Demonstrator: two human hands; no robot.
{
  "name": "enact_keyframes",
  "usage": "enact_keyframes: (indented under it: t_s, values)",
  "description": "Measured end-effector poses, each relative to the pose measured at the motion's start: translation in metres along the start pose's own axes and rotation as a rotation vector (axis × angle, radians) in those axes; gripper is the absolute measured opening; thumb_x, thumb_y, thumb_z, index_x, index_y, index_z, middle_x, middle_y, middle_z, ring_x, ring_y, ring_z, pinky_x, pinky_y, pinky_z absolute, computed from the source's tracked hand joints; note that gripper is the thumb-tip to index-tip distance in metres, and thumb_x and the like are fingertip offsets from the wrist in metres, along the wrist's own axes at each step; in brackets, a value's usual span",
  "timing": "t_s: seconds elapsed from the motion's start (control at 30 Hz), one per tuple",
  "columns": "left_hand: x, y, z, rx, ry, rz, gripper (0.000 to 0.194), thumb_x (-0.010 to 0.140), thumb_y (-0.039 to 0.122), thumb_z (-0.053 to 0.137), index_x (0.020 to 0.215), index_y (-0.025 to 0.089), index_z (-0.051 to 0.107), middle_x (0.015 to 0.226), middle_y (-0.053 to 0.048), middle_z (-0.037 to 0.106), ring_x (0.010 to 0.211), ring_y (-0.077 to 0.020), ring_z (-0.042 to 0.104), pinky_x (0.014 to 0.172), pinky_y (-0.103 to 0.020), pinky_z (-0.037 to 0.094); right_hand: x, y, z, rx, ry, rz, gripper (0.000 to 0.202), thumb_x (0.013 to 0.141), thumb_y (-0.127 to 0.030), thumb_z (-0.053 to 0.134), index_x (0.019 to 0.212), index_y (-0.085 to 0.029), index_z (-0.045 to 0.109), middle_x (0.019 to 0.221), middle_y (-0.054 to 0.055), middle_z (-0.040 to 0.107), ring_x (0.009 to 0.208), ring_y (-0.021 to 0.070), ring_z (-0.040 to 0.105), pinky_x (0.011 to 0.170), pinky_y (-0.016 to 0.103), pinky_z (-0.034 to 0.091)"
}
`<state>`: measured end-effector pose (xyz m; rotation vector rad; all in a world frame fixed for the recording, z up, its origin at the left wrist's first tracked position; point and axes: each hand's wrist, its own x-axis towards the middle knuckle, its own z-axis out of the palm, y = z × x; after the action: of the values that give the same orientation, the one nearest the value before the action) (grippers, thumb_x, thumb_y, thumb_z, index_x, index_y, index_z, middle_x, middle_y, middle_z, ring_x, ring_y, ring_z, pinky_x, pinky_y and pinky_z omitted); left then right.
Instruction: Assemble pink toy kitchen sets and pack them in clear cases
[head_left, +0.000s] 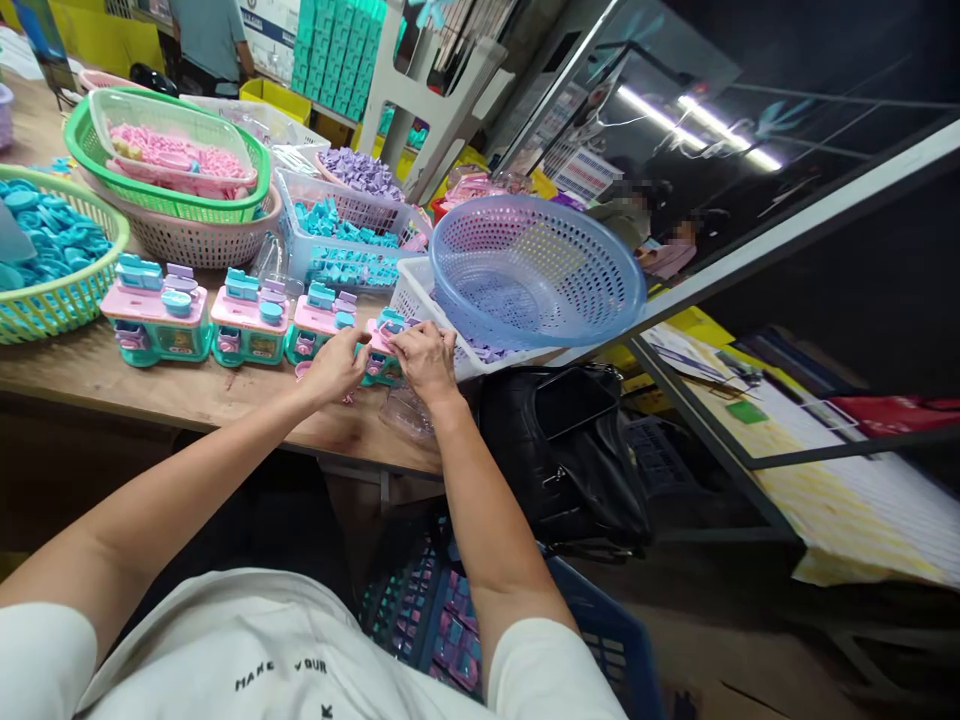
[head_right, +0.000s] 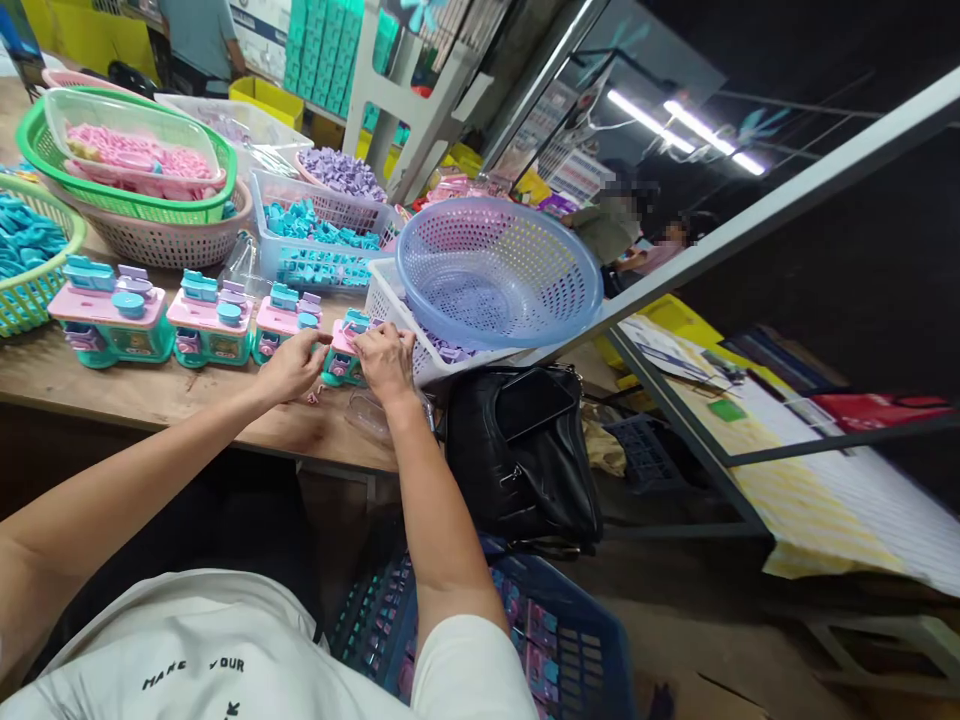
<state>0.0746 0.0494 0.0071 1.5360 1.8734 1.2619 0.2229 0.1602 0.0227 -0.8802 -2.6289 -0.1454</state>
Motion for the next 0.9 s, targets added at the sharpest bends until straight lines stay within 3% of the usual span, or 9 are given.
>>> enact_keyframes:
  t_s: [0.1,0.2,0.3,0.4,0.57,0.7,0.8,0.9]
  values:
    - [0.005,-0.003,0.005,0.213,-0.001,0.168,0.035,0.095,0.010,0.041,0.123,0.012,0.062,0.134,-0.015,0.063,0.113,-0.0247,0.068,0.094,-0.037,0.054,0.003,0.003,-0.003,0.028,-0.017,-0.092,0.026,0.103,-0.031,0.053,0.087,-0.024,0.072,0.095,0.006,0.077,0.106,0.0266,0.053,0.095,0.044,0.026]
    - [0.009,-0.002,0.005,0.408,-0.123,0.282,0.044,0.091,0.005,0.044,0.132,0.014,0.056,0.145,-0.013,0.056,0.109,-0.0256,0.070,0.085,-0.036,0.056,0.007,0.006,-0.008,0.034,-0.067,-0.152,0.026,0.103,-0.033,0.052,0.089,-0.025,0.073,0.094,0.006,0.076,0.108,0.0270,0.052,0.096,0.045,0.028]
    - [0.012,0.003,0.003,0.594,-0.249,0.293,0.054,0.083,0.002,0.053,0.136,0.013,0.053,0.144,-0.015,0.056,0.103,-0.0276,0.072,0.077,-0.036,0.056,0.006,0.004,-0.008,0.049,-0.104,-0.150,0.026,0.103,-0.030,0.053,0.088,-0.024,0.073,0.092,0.005,0.075,0.107,0.0270,0.052,0.094,0.043,0.030]
    - [0.014,0.008,0.005,0.706,-0.297,0.280,0.057,0.082,0.002,0.055,0.137,0.012,0.051,0.145,-0.017,0.055,0.099,-0.0279,0.073,0.071,-0.034,0.055,0.002,-0.002,-0.002,0.070,-0.066,-0.065,0.024,0.102,-0.026,0.053,0.091,-0.023,0.074,0.095,0.007,0.075,0.104,0.0277,0.053,0.090,0.043,0.032]
    - [0.010,0.009,0.008,0.713,-0.284,0.291,0.054,0.087,0.003,0.048,0.140,0.013,0.048,0.150,-0.016,0.051,0.099,-0.0261,0.073,0.070,-0.032,0.054,-0.003,-0.010,0.001,0.053,-0.018,0.038,0.022,0.099,-0.018,0.054,0.094,-0.020,0.075,0.101,0.010,0.075,0.105,0.0290,0.053,0.091,0.044,0.033]
    - [-0.010,-0.008,0.001,0.663,-0.199,0.371,0.055,0.087,0.004,0.049,0.141,0.016,0.049,0.156,-0.016,0.045,0.107,-0.0252,0.071,0.076,-0.032,0.057,-0.022,-0.022,-0.008,0.101,0.116,0.069,0.024,0.100,-0.018,0.050,0.104,-0.021,0.074,0.106,0.010,0.074,0.106,0.0290,0.054,0.095,0.046,0.037]
    - [-0.036,-0.027,-0.011,0.630,-0.082,0.407,0.041,0.091,0.004,0.044,0.127,0.015,0.060,0.144,-0.015,0.055,0.113,-0.0237,0.066,0.084,-0.032,0.056,-0.051,-0.047,-0.003,0.183,0.209,0.100,0.028,0.102,-0.020,0.044,0.107,-0.020,0.072,0.102,0.012,0.071,0.099,0.0278,0.055,0.093,0.044,0.043]
    - [-0.057,-0.041,-0.025,0.685,-0.031,0.351,0.025,0.095,0.016,0.048,0.111,0.013,0.067,0.122,-0.016,0.064,0.107,-0.0267,0.063,0.088,-0.037,0.055,-0.076,-0.076,0.019,0.241,0.122,0.091,0.027,0.102,-0.021,0.044,0.103,-0.021,0.071,0.102,0.013,0.068,0.096,0.0272,0.056,0.088,0.041,0.047]
